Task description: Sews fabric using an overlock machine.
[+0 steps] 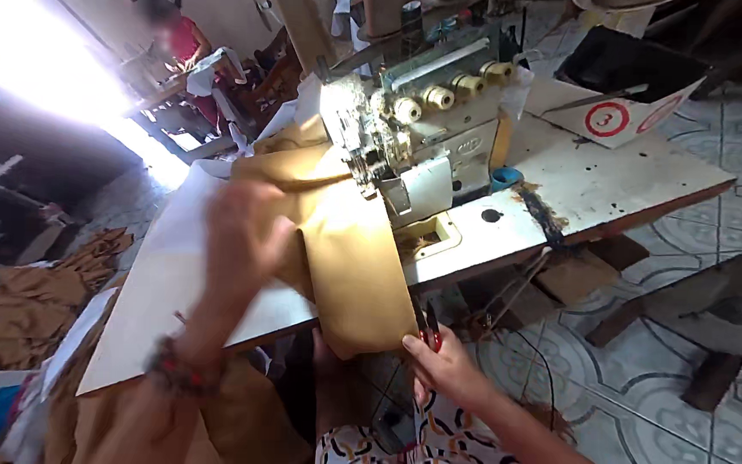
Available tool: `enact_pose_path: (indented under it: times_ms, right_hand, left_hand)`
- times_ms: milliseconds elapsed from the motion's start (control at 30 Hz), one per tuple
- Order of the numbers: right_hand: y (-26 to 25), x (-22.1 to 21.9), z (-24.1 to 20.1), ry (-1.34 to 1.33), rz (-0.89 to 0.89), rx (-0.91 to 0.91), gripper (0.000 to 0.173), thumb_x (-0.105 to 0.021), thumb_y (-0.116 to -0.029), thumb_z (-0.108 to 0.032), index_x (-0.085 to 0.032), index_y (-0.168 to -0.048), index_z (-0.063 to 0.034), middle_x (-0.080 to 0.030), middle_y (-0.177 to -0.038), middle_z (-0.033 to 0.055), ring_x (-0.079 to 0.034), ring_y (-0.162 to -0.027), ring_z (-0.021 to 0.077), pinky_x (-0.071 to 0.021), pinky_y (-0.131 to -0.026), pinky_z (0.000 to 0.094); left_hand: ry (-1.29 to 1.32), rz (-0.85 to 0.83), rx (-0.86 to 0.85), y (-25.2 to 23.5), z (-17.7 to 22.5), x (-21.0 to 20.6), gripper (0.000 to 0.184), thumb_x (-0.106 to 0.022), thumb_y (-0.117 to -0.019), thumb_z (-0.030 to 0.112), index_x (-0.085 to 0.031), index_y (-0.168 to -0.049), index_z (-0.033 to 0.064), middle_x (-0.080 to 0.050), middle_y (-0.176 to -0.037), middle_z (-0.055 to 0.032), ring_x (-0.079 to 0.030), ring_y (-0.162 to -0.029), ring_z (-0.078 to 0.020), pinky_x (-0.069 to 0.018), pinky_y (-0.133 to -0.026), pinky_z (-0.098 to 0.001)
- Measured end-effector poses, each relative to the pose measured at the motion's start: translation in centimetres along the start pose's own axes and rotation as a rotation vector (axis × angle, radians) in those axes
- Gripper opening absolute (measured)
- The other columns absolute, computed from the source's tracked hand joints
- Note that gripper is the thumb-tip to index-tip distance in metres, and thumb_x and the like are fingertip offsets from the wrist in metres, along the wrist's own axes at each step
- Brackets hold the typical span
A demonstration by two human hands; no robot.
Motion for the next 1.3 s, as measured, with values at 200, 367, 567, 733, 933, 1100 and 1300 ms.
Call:
enact_pose_path:
  times_ms: [200, 367, 567, 733, 933, 1100, 1300]
  right_hand:
    - [5.3, 1.5, 2.8, 0.014, 0.084, -0.038, 0.016, -0.049, -0.1038, -0.013, -0.053, -0.118, -0.0064, -0.06, -0.068, -0.0045, -0.053, -0.045, 0.0044, -0.0519, -0.044, 0.0217]
    - [6.3, 1.2, 1.9, -0.008, 0.091, -0.067, 0.008, -0.045, -0.105, -0.01, -0.049, -0.112, -0.0071, -0.056, -0.065, -0.0063, -0.049, -0.043, 0.0018, -0.0507, -0.044, 0.019]
    - [7.7, 0.9, 2.2, -0.116, 0.065, -0.012, 0.012, -0.042, -0.1072, -0.013, -0.049, -0.097, -0.0136, -0.046, -0.05, -0.0111, -0.05, -0.04, 0.0032, -0.0571, -0.051, 0.0244]
    - [9.1, 1.1, 3.1, -0.049, 0.041, 0.032, 0.012, -0.051, -0.0999, -0.005, -0.055, -0.095, -0.0145, -0.052, -0.054, -0.0121, -0.052, -0.045, 0.0004, -0.0515, -0.05, 0.0185]
    - [10.6, 1.2, 2.4, 0.091, 0.051, 0.04, 0.011, -0.051, -0.0988, -0.004, -0.054, -0.108, -0.0104, -0.055, -0.062, -0.013, -0.05, -0.048, -0.0042, -0.0454, -0.047, 0.0126]
    - [10.6, 2.1, 2.7, 0.27, 0.115, 0.038, 0.012, -0.048, -0.0995, -0.006, -0.059, -0.095, -0.0097, -0.056, -0.065, -0.0122, -0.053, -0.052, -0.0056, -0.0463, -0.05, 0.013]
    - [10.7, 2.0, 1.7, 0.352, 0.02, 0.199, 0.021, -0.057, -0.1024, -0.022, -0.062, -0.088, -0.0081, -0.059, -0.066, -0.0093, -0.058, -0.056, -0.0032, -0.0527, -0.053, 0.0167]
  left_hand:
    - [0.295, -0.089, -0.229, 18.5, 16.0, -10.7, 0.089, -0.081, -0.0708, 0.065, -0.053, -0.142, 0.0201, -0.059, -0.138, -0.0088, -0.054, -0.133, -0.0279, -0.0396, -0.113, -0.0537]
    - [0.223, 0.161, -0.134, 21.7, 16.7, -11.3, 0.052, -0.069, -0.0942, 0.039, -0.048, -0.14, 0.0242, -0.05, -0.14, -0.0087, -0.045, -0.137, -0.0296, -0.0332, -0.117, -0.0488]
    - [0.562, 0.176, -0.053, 22.2, 15.4, -7.2, 0.012, -0.058, -0.1033, 0.02, -0.067, -0.103, 0.0119, -0.074, -0.103, -0.0016, -0.069, -0.106, -0.0123, -0.0536, -0.101, -0.0305]
    - [0.567, 0.197, -0.155, 23.4, 17.3, -4.0, 0.009, -0.057, -0.1041, 0.015, -0.063, -0.109, 0.0114, -0.067, -0.099, -0.002, -0.067, -0.098, -0.0105, -0.054, -0.095, -0.0245]
    - [0.417, 0.127, -0.23, 23.6, 19.1, -5.0, 0.014, -0.063, -0.1002, 0.015, -0.074, -0.11, 0.014, -0.058, -0.079, -0.0021, -0.057, -0.077, -0.015, -0.0475, -0.08, -0.0257]
    - [0.407, 0.077, -0.237, 22.8, 20.1, -6.7, 0.016, -0.062, -0.1002, 0.015, -0.076, -0.107, 0.0129, -0.061, -0.076, -0.0031, -0.059, -0.075, -0.0158, -0.0487, -0.076, -0.0257]
    - [0.44, 0.034, -0.327, 22.2, 20.9, -7.3, 0.014, -0.06, -0.1001, 0.014, -0.074, -0.102, 0.0122, -0.061, -0.075, -0.0024, -0.058, -0.07, -0.0155, -0.0487, -0.067, -0.0258]
Point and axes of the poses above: each hand's wrist, its own y-axis away from the middle knuckle, its own x-axis out of the back of the hand, z = x × y, the point moved 10 cm from there along -y, towards the middle knuckle
